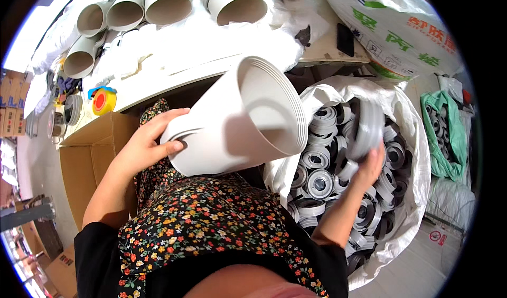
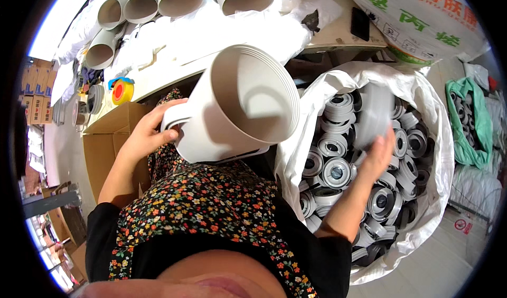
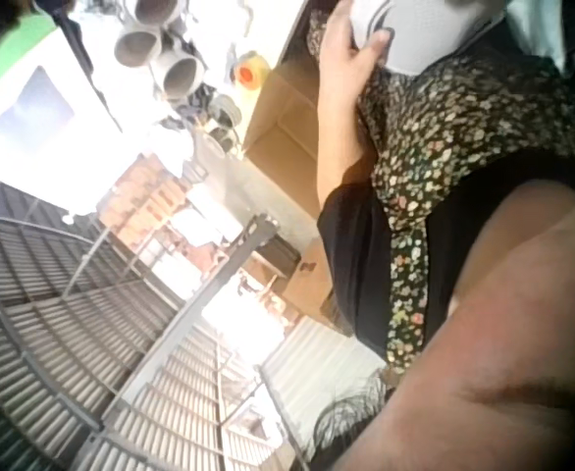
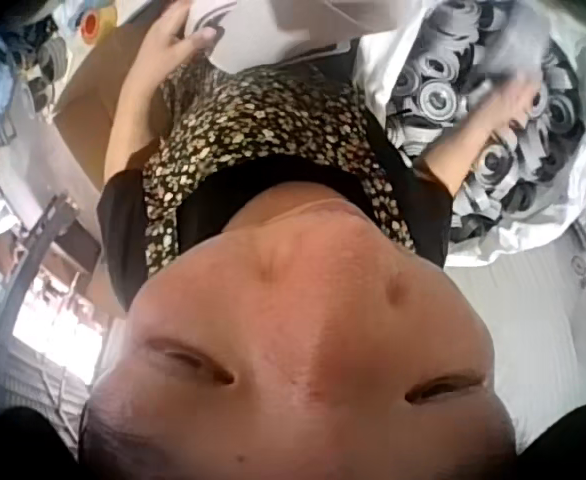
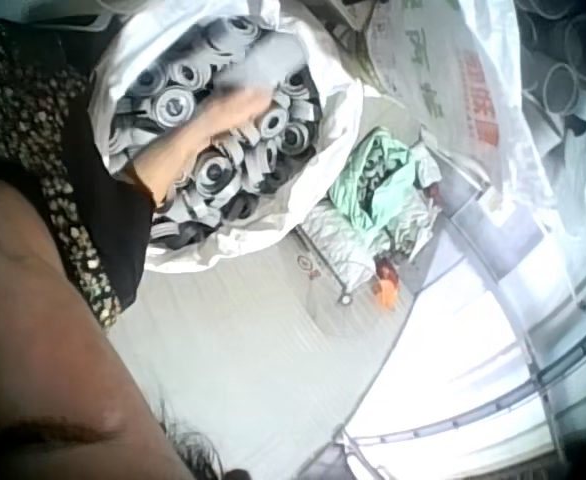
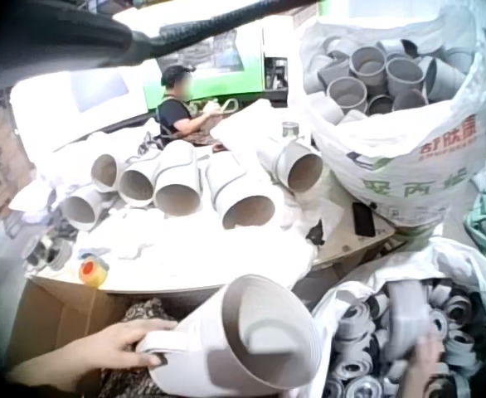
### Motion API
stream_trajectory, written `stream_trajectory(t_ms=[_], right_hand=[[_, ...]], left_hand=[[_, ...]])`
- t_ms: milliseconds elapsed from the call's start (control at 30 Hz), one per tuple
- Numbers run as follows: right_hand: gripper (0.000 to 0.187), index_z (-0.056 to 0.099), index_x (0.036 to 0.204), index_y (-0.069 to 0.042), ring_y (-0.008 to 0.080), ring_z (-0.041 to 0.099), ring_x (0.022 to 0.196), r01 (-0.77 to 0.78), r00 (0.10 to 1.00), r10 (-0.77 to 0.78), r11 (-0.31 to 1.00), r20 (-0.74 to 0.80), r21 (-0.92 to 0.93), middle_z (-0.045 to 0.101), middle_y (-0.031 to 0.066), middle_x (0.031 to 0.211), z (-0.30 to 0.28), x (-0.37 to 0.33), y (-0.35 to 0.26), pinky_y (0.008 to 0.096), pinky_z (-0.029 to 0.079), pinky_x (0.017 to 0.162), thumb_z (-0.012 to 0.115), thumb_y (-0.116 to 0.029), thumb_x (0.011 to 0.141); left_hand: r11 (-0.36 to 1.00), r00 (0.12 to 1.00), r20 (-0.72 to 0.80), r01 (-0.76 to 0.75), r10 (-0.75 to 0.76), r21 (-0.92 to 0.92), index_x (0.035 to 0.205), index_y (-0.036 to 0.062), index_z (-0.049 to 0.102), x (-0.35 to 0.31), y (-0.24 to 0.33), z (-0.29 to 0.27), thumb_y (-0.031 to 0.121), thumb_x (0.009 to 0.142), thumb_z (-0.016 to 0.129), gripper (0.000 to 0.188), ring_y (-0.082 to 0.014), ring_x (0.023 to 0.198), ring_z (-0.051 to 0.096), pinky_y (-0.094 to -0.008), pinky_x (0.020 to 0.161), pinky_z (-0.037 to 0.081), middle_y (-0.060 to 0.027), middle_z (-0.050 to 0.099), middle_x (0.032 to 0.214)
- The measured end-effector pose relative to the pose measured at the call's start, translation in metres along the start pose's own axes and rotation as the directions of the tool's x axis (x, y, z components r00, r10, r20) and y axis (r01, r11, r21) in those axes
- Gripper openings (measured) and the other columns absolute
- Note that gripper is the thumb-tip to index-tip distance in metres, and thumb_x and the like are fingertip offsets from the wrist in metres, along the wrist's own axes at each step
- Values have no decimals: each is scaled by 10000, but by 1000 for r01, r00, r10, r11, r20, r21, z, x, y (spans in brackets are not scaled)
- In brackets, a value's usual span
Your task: The person repeatedly picks up gray plastic containers from a table, places them into clear plastic bags, and puts the wrapped items into a cardboard box. The process is repetitive, involving handling the containers and bags by hand.
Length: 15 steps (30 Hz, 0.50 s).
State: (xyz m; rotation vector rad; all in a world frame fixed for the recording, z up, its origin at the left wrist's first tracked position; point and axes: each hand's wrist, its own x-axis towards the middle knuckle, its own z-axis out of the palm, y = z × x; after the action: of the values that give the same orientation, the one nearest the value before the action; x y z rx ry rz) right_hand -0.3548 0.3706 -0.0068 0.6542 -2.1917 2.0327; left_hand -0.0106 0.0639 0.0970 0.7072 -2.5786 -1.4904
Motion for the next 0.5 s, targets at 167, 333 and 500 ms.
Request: stream_trajectory(t_ms=[167, 333, 500], right_hand=[[431, 601, 1118, -13, 286, 537, 843, 623, 569, -543, 774, 617, 107, 548, 160, 960, 132, 19, -128, 357, 430, 752, 541, -338, 841], [449, 595, 1129, -14, 264, 542, 757, 693, 429, -653, 681, 624, 237, 570, 135, 899, 162, 9, -148, 341, 432, 680, 544, -349, 834], [436, 594, 1123, -6, 264, 551, 766, 674, 383, -583, 707, 717, 215, 574, 139, 903, 171, 11, -155, 341, 439, 685, 547, -329, 833]], left_hand=[[983, 992, 4, -129, 129, 132, 1239, 13, 460, -1, 3, -2, 196, 783, 653, 529, -290, 1188, 457, -350, 994, 360, -150, 475, 1285], [995, 991, -86, -101, 100, -8, 1215, 11, 471, -5, -31, -25, 263, 801, 630, 510, -281, 1112, 488, -347, 955, 381, -146, 520, 1170], [994, 994, -7, -109, 109, 12, 1028, -7, 557, 10, -55, -37, 220, 767, 660, 361, -232, 827, 554, -331, 755, 444, -115, 560, 882]])
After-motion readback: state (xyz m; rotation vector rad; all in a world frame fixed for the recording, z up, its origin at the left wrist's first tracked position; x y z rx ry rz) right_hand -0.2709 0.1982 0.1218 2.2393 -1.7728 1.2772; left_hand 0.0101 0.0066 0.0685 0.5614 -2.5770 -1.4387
